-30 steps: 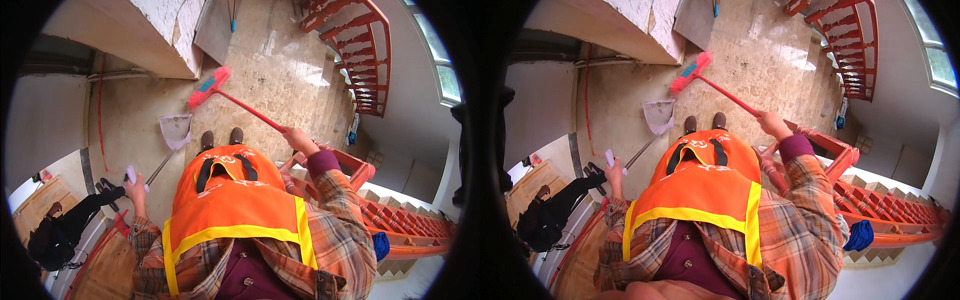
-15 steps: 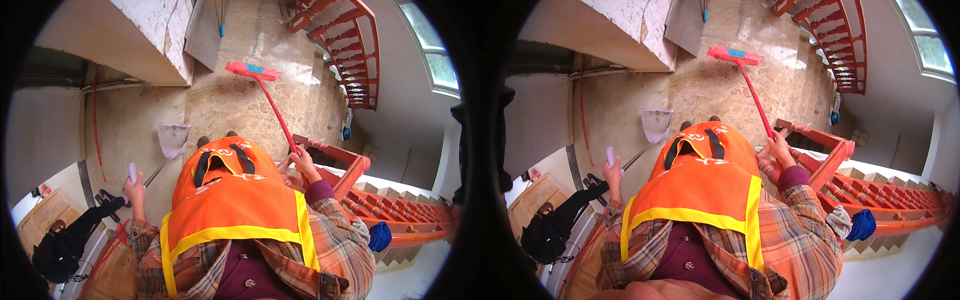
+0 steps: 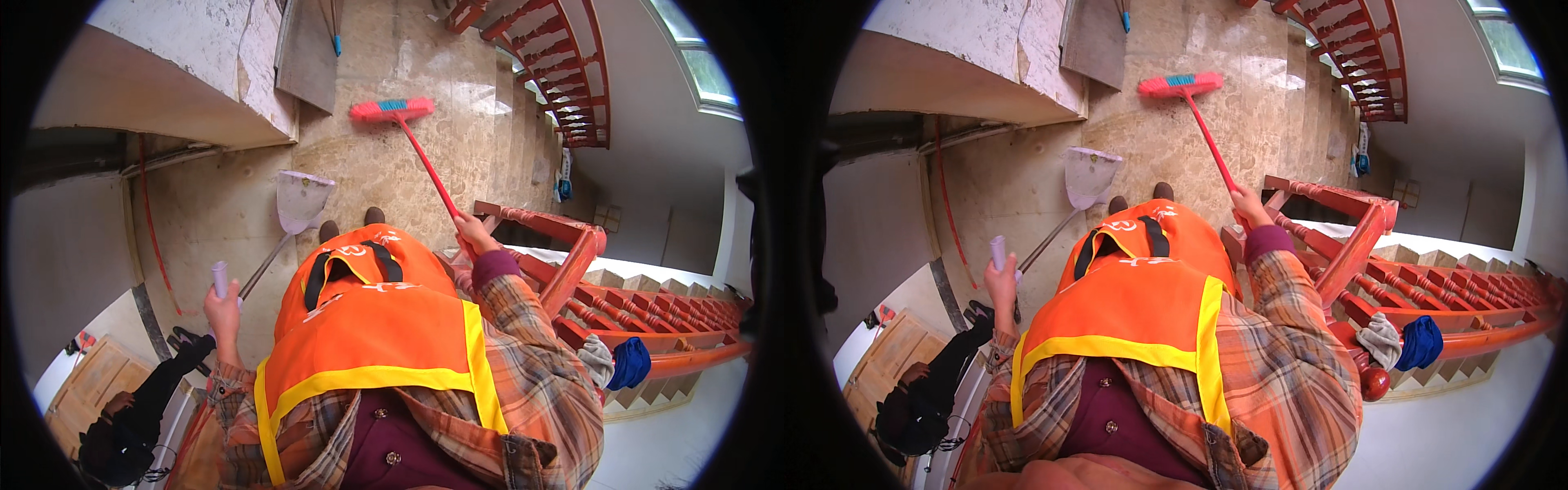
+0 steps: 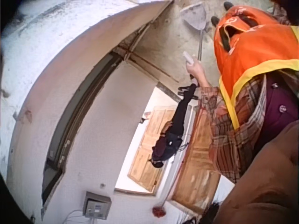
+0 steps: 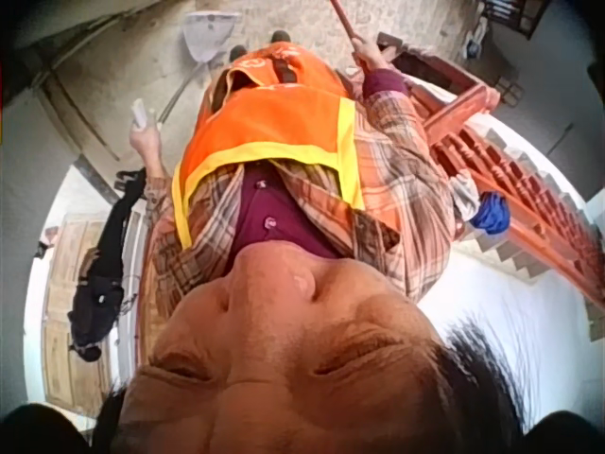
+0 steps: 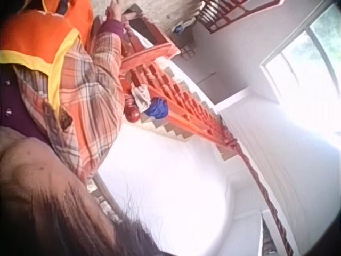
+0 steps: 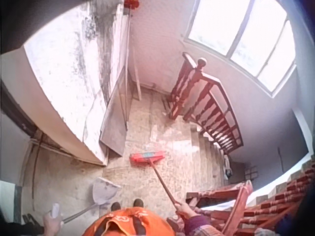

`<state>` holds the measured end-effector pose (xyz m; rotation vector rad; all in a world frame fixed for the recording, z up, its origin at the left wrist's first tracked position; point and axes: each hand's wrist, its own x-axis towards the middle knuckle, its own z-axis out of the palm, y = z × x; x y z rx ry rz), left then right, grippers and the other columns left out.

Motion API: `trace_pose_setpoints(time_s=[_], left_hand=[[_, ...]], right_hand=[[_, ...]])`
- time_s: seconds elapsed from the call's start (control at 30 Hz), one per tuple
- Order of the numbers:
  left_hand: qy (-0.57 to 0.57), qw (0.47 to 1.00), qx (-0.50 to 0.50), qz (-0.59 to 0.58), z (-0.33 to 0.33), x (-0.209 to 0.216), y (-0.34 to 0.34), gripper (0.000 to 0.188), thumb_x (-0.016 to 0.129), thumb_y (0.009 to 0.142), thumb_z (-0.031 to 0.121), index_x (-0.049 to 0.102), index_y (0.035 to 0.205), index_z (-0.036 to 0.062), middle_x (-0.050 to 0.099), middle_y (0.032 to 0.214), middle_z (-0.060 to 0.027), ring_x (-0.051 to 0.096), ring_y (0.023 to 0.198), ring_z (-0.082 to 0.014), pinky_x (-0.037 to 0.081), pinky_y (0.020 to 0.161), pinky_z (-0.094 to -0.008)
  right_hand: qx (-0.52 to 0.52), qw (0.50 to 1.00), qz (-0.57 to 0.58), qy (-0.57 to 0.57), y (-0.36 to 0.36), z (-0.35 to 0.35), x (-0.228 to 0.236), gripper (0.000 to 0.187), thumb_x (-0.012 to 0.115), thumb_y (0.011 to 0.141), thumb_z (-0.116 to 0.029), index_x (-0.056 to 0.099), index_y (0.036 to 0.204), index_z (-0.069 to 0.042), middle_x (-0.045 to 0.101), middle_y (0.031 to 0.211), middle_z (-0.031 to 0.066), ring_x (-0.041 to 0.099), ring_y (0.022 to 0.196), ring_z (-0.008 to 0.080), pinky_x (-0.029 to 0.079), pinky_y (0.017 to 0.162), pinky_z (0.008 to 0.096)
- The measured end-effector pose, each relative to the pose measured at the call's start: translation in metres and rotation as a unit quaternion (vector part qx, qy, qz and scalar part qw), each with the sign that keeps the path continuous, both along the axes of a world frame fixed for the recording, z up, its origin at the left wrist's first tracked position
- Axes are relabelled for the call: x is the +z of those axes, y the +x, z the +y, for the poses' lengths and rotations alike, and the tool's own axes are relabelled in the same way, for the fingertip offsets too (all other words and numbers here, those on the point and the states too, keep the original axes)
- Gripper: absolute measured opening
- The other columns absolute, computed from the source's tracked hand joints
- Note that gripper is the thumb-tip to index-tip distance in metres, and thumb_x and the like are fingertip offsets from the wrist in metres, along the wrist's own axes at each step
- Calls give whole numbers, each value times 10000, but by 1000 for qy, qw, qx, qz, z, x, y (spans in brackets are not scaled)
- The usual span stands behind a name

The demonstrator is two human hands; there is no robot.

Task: The person sweeps a spiral staircase using a red broom and a dustpan, moving debris from the steps into the dustpan. The person also briefly handles a small metal strip and places it on a wall ledge before continuing to sweep.

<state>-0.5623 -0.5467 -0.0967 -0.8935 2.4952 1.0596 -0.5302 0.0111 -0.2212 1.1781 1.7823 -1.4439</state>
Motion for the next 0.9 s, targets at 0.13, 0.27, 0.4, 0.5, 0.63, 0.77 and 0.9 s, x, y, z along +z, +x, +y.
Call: trace_pose_setpoints(time_s=[0.13, 0.27, 0.4, 0.5, 0.63, 0.77, 0.9], left_hand=[[1, 999, -43, 33, 9, 0, -7, 283, 682, 797, 250, 594, 777, -19, 549, 596, -65, 505, 556, -143, 438, 568, -334], [9, 996, -81, 39, 19, -1, -21, 274, 684, 795, 243, 592, 774, -14, 552, 595, -80, 513, 555, -152, 442, 573, -344], [-8, 992, -121, 44, 28, 4, -35, 272, 684, 794, 243, 592, 776, -13, 553, 592, -78, 517, 552, -157, 442, 571, -347], [-5, 989, -139, 45, 31, 6, -45, 272, 684, 794, 242, 593, 779, -13, 555, 594, -85, 518, 551, -161, 441, 570, -348], [-6, 988, -153, 28, 35, 3, -54, 273, 682, 795, 240, 591, 776, -17, 556, 603, -95, 512, 559, -162, 438, 571, -347], [-18, 987, -161, 13, 40, 0, -60, 274, 683, 793, 232, 588, 773, -24, 549, 606, -102, 505, 568, -165, 434, 576, -346], [11, 985, -172, 33, 51, 1, -64, 270, 690, 787, 230, 597, 785, -23, 542, 601, -101, 503, 568, -175, 434, 579, -345]], right_hand=[[43, 994, -11, 98, 64, 22, 21, 400, 493, 930, -216, 522, 1317, -122, 507, 619, -4, 455, 406, 98, 348, 353, 246], [14, 994, 48, 101, 101, 14, 41, 412, 503, 924, -212, 514, 1326, -121, 513, 617, -5, 464, 428, 91, 357, 377, 231], [-7, 998, 33, 53, 186, -16, 52, 390, 494, 945, -219, 509, 1309, -79, 627, 875, 54, 584, 723, 131, 469, 622, 260], [16, 984, 16, 176, 244, -55, 22, 379, 559, 898, -216, 563, 1256, -93, 675, 950, 70, 650, 811, 151, 515, 741, 308], [-39, 986, 17, 164, 244, -80, -22, 365, 598, 867, -232, 602, 1215, -119, 670, 1048, 160, 653, 984, 255, 495, 836, 328], [-21, 977, -48, 209, 210, -73, -19, 350, 603, 864, -231, 621, 1195, -118, 681, 1029, 143, 669, 919, 226, 505, 796, 323], [-91, 979, -84, 163, 189, -62, -6, 345, 608, 864, -229, 629, 1194, -127, 697, 984, 102, 669, 830, 181, 514, 734, 317]])
